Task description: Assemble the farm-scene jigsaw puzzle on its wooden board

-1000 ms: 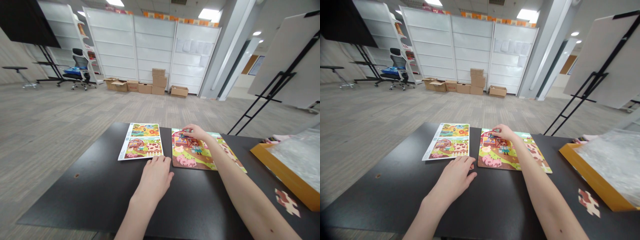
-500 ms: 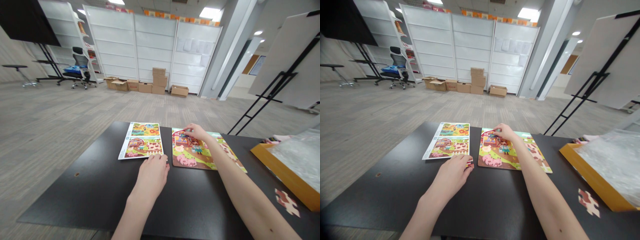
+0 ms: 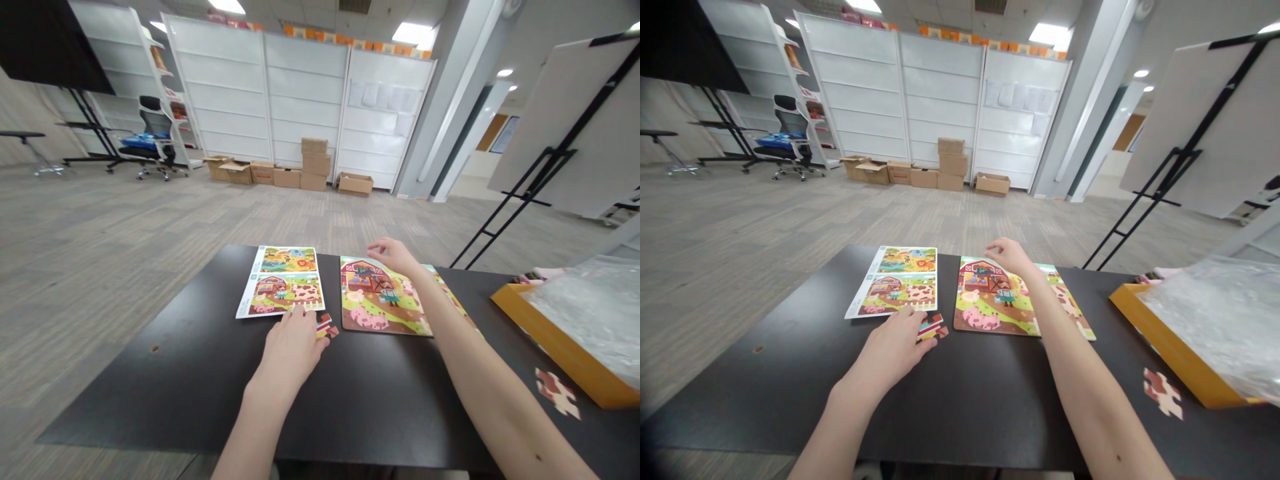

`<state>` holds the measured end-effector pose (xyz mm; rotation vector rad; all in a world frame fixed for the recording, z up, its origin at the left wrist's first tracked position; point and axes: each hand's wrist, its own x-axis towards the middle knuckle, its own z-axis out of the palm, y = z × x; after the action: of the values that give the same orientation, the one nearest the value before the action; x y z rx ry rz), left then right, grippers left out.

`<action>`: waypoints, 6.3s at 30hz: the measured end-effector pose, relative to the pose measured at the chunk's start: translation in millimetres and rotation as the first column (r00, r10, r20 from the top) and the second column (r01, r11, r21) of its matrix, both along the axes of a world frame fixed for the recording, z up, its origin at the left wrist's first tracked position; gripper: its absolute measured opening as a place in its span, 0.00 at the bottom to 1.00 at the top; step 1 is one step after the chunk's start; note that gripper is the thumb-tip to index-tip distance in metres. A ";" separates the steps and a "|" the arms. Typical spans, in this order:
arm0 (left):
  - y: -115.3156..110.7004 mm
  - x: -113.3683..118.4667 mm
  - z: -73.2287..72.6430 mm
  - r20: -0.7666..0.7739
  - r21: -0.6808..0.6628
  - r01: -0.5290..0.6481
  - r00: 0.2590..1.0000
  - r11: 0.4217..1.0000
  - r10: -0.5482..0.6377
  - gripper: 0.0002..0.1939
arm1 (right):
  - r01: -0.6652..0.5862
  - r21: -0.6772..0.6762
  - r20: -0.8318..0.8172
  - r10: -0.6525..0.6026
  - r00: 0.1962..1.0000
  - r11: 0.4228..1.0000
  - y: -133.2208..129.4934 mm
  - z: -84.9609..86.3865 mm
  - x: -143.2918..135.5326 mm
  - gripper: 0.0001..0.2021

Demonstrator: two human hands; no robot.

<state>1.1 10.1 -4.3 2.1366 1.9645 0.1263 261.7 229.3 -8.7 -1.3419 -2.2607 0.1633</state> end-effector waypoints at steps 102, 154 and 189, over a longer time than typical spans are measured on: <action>-1.0 10.5 7.3 0.084 0.019 0.214 0.973 0.977 -0.214 0.12 | -0.096 -0.090 0.233 0.115 0.966 0.991 -30.1 -24.8 -10.0 0.13; -5.9 35.0 6.2 0.141 0.192 0.355 0.913 0.915 -0.383 0.08 | 0.451 -0.281 0.115 -0.437 0.892 0.847 -261.8 -18.9 218.4 0.15; -0.5 35.5 -1.8 0.081 0.154 0.361 0.923 0.920 -0.375 0.11 | 0.203 -0.319 -0.451 -0.336 0.827 0.926 -143.8 25.8 152.0 0.30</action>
<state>36.6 9.6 -6.1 2.4871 1.4994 0.3097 413.7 85.5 17.2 -1.5261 -1.6317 0.6487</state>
